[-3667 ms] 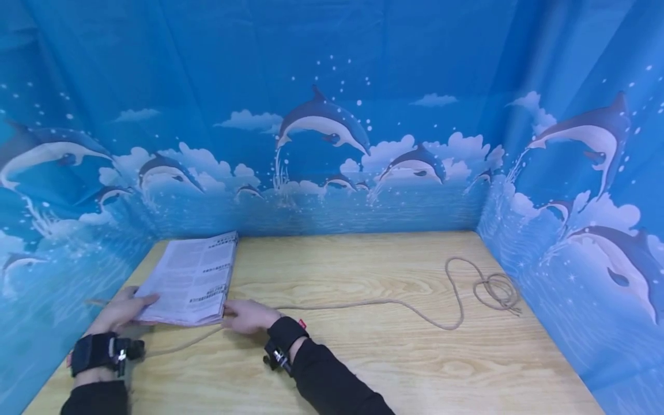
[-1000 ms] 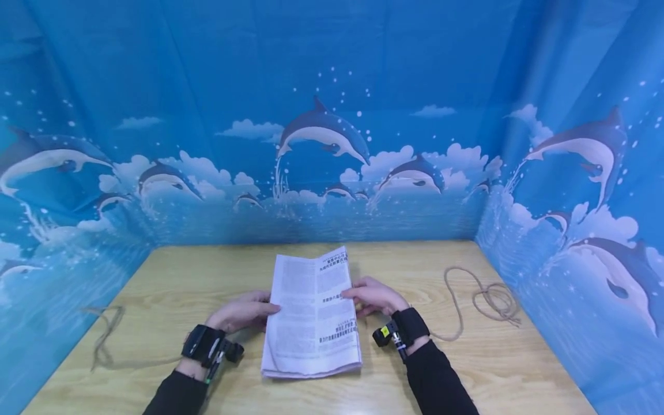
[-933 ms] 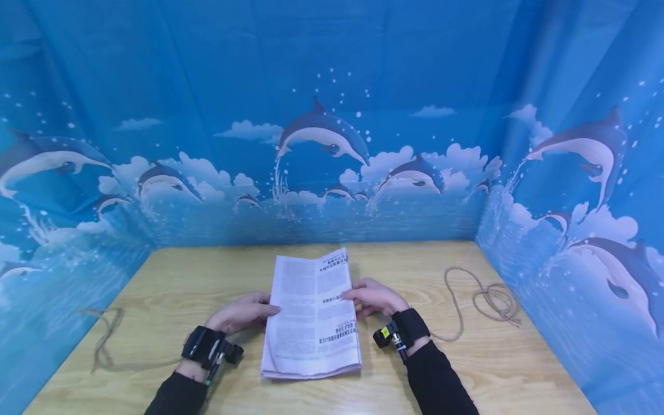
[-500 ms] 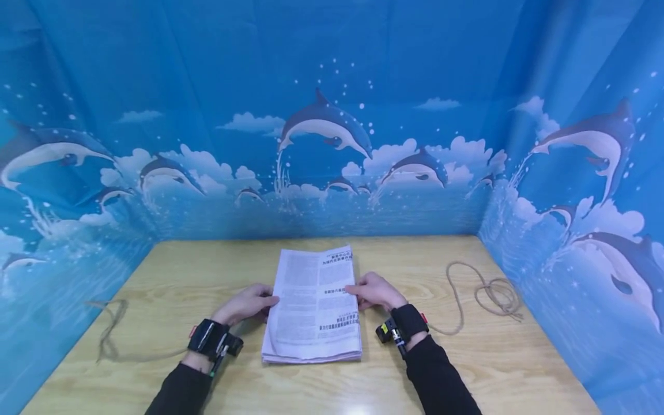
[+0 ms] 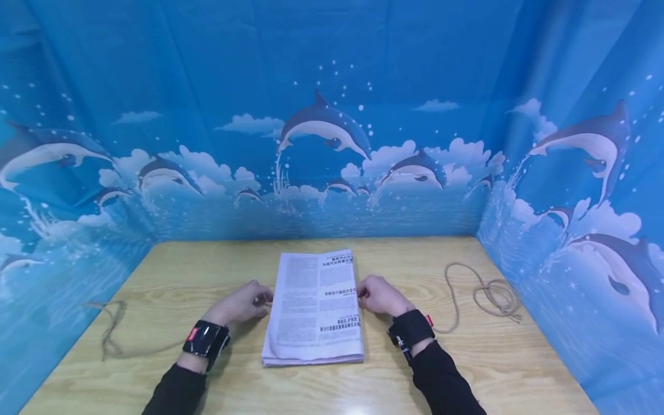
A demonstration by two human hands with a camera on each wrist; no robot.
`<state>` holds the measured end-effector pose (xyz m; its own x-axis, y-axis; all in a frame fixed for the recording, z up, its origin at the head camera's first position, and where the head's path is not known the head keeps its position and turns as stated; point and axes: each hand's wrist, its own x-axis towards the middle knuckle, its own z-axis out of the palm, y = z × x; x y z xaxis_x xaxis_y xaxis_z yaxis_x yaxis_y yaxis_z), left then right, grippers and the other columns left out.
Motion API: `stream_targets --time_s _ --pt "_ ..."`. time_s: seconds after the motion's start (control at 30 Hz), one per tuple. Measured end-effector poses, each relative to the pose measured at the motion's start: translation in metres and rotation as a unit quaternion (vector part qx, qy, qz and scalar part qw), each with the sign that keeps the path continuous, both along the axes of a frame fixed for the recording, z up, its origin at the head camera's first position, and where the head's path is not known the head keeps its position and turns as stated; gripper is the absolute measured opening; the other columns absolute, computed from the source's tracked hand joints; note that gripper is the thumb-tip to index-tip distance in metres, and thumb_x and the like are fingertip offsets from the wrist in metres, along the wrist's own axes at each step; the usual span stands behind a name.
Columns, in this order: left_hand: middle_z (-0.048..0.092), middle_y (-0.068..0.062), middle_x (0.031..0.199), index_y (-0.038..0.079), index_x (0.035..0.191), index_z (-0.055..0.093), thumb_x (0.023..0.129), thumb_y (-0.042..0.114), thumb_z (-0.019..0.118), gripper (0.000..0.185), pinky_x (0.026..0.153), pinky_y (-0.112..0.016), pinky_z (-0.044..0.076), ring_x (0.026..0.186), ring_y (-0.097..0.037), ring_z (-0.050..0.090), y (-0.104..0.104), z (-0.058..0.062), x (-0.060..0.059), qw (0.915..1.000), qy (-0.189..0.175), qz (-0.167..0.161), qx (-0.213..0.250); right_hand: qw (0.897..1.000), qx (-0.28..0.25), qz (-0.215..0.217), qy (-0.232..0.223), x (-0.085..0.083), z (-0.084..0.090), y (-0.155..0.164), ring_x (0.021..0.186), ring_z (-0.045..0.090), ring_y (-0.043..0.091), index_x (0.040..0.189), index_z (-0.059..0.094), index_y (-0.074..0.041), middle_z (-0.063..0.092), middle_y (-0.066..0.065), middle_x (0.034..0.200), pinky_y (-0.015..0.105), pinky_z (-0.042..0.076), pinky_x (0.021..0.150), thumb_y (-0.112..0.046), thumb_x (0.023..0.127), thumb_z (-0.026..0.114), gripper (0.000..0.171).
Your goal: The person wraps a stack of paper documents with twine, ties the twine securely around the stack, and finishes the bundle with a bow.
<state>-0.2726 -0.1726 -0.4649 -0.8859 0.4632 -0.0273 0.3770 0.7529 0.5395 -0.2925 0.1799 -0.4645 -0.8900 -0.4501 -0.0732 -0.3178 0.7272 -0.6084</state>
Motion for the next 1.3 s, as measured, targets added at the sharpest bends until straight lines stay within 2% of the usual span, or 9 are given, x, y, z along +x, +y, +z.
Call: stream_targets --time_s 0.1,0.2,0.27,0.37,0.47,0.73,0.97,1.13,1.3 --pt "0.060 0.001 0.077 0.012 0.076 0.069 0.083 0.003 0.069 0.011 0.073 -0.037 0.051 0.074 -0.015 0.055 0.007 -0.001 -0.001 0.9966 0.067 0.020 -0.044 0.997 0.048 0.018 0.066 0.003 0.000 -0.003 0.067 0.051 0.013 0.080 0.073 -0.013 0.062 -0.001 0.074 0.028 0.045 0.064 0.006 0.078 0.065 0.021" --pt "0.054 0.002 0.074 0.014 0.069 0.063 0.089 0.007 0.064 0.021 0.077 -0.039 0.049 0.074 -0.016 0.053 0.012 -0.002 -0.001 0.9896 0.112 0.030 -0.085 0.990 0.097 0.026 0.100 0.005 -0.001 -0.006 0.075 0.049 0.016 0.084 0.070 -0.012 0.055 0.000 0.080 0.034 0.045 0.071 0.002 0.085 0.064 0.015" --pt "0.059 0.000 0.075 0.013 0.072 0.063 0.092 0.010 0.063 0.020 0.078 -0.040 0.051 0.076 -0.019 0.057 0.015 -0.003 -0.001 0.9876 0.122 0.037 -0.092 0.987 0.115 0.031 0.104 0.006 -0.003 -0.007 0.084 0.055 0.019 0.097 0.070 -0.011 0.058 0.001 0.088 0.038 0.048 0.078 -0.004 0.092 0.061 0.012" --pt "0.067 -0.005 0.079 0.012 0.079 0.064 0.093 0.012 0.063 0.014 0.076 -0.040 0.054 0.078 -0.022 0.064 0.019 -0.004 0.000 0.9892 0.107 0.048 -0.087 0.989 0.110 0.040 0.092 0.006 -0.005 -0.006 0.102 0.063 0.027 0.122 0.064 -0.008 0.066 0.007 0.106 0.044 0.051 0.090 -0.009 0.100 0.052 0.024" --pt "0.071 -0.008 0.085 0.012 0.087 0.068 0.093 0.013 0.064 0.007 0.076 -0.040 0.055 0.081 -0.024 0.067 0.022 -0.005 0.000 0.9903 0.099 0.054 -0.082 0.992 0.091 0.038 0.077 0.007 -0.005 -0.004 0.111 0.064 0.028 0.132 0.058 -0.010 0.069 0.008 0.115 0.044 0.051 0.095 -0.009 0.102 0.050 0.032" --pt "0.074 -0.004 0.092 0.014 0.088 0.075 0.088 0.001 0.064 0.017 0.085 -0.041 0.054 0.090 -0.023 0.068 0.016 -0.006 0.002 0.9912 0.099 0.050 -0.072 0.992 0.090 0.043 0.072 0.006 -0.002 -0.001 0.083 0.060 0.012 0.115 0.066 -0.016 0.069 -0.002 0.095 0.034 0.047 0.075 -0.007 0.099 0.055 0.022" --pt "0.071 -0.006 0.118 0.019 0.115 0.073 0.086 -0.007 0.057 0.042 0.101 -0.045 0.047 0.116 -0.029 0.063 0.007 -0.001 0.003 0.9935 0.059 0.071 -0.066 0.994 0.083 0.035 0.060 0.002 -0.001 0.004 0.073 0.054 0.011 0.113 0.068 -0.018 0.067 -0.004 0.089 0.032 0.045 0.070 -0.003 0.096 0.057 0.026" --pt "0.069 -0.006 0.122 0.017 0.118 0.072 0.082 -0.010 0.051 0.050 0.105 -0.047 0.044 0.123 -0.031 0.059 0.001 0.001 0.003 0.9954 0.030 0.064 -0.065 0.995 0.077 0.040 0.047 0.000 0.000 0.008 0.080 0.059 0.012 0.102 0.069 -0.020 0.068 -0.003 0.093 0.034 0.049 0.075 -0.003 0.096 0.057 0.021" --pt "0.070 -0.005 0.120 0.017 0.115 0.073 0.089 -0.005 0.050 0.040 0.106 -0.047 0.042 0.122 -0.031 0.059 -0.003 0.004 0.001 0.9967 0.013 0.061 -0.052 0.998 0.066 0.016 0.016 -0.002 0.002 0.010 0.094 0.064 0.017 0.109 0.070 -0.021 0.070 0.000 0.107 0.040 0.051 0.085 -0.002 0.098 0.053 0.027"
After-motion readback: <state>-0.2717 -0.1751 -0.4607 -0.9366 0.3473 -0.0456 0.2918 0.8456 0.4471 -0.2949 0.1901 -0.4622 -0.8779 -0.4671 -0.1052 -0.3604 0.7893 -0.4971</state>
